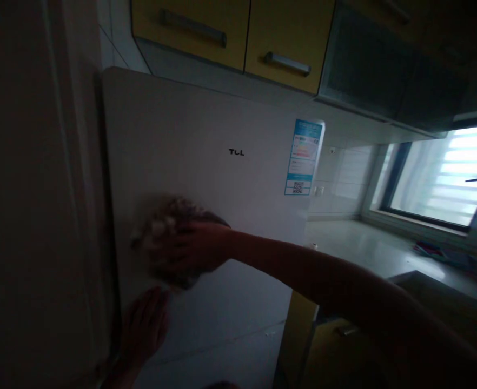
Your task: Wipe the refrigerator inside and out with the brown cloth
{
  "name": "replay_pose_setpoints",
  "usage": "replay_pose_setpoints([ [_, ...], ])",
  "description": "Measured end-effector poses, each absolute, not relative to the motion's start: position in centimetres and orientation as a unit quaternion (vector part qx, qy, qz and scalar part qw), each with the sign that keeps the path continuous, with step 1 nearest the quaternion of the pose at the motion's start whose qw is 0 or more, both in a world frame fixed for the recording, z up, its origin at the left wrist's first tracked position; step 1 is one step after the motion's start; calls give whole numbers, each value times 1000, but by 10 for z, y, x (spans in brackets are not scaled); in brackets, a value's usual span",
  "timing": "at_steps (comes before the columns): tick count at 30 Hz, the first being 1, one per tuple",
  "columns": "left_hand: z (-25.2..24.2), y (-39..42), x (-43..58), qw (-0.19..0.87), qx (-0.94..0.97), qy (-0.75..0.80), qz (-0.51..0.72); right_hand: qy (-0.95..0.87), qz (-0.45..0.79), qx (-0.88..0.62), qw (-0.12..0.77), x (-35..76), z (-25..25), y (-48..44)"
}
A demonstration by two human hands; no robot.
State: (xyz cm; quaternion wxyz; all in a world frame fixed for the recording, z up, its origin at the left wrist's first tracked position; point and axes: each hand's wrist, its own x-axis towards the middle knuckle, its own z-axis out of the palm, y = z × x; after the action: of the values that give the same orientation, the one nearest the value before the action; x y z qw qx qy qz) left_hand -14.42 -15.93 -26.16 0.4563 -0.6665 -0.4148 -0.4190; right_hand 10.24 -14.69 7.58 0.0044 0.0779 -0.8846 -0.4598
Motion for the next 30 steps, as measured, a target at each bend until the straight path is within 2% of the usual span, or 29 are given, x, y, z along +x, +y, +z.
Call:
replay_pose_setpoints([
  [1, -261, -159, -144, 457, -666, -413, -422, -881, -447, 135, -77, 103, 78, -146],
  [2, -260, -159, -143, 456, -666, -411, -424, -876, -438, 162, -121, 109, 90, -144],
  [3, -260, -159, -142, 453, -666, -410, -427, -877, -437, 157, -122, 116, 109, -141],
  [5, -261, -158, -142, 445, -667, -413, -432, -889, -454, 67, -10, 134, 164, -133],
  [9, -265, -155, -144, 443, -669, -406, -437, -825, -445, -146, 318, 131, 262, -120],
  [11, -266, -154, -146, 441, -671, -406, -436, -777, -426, -191, 422, 100, 277, -117],
  [13, -264, -154, -148, 437, -675, -409, -431, -759, -423, -187, 458, 61, 267, -121],
  [18, -261, -164, -146, 424, -689, -420, -412, -814, -444, -125, 353, 2, 171, -145],
  [21, -266, -176, -144, 389, -696, -452, -401, -855, -439, -111, 253, 10, 95, -153],
  [24, -274, -188, -145, 377, -696, -461, -402, -886, -441, -25, 138, 26, 36, -153],
  [27, -276, -196, -153, 396, -701, -441, -398, -882, -455, 124, -17, 37, 25, -149],
  [29, -274, -199, -158, 395, -713, -440, -377, -867, -460, 172, -80, 44, 53, -146],
  [30, -274, -200, -160, 390, -718, -443, -369, -867, -465, 161, -76, 49, 78, -144],
])
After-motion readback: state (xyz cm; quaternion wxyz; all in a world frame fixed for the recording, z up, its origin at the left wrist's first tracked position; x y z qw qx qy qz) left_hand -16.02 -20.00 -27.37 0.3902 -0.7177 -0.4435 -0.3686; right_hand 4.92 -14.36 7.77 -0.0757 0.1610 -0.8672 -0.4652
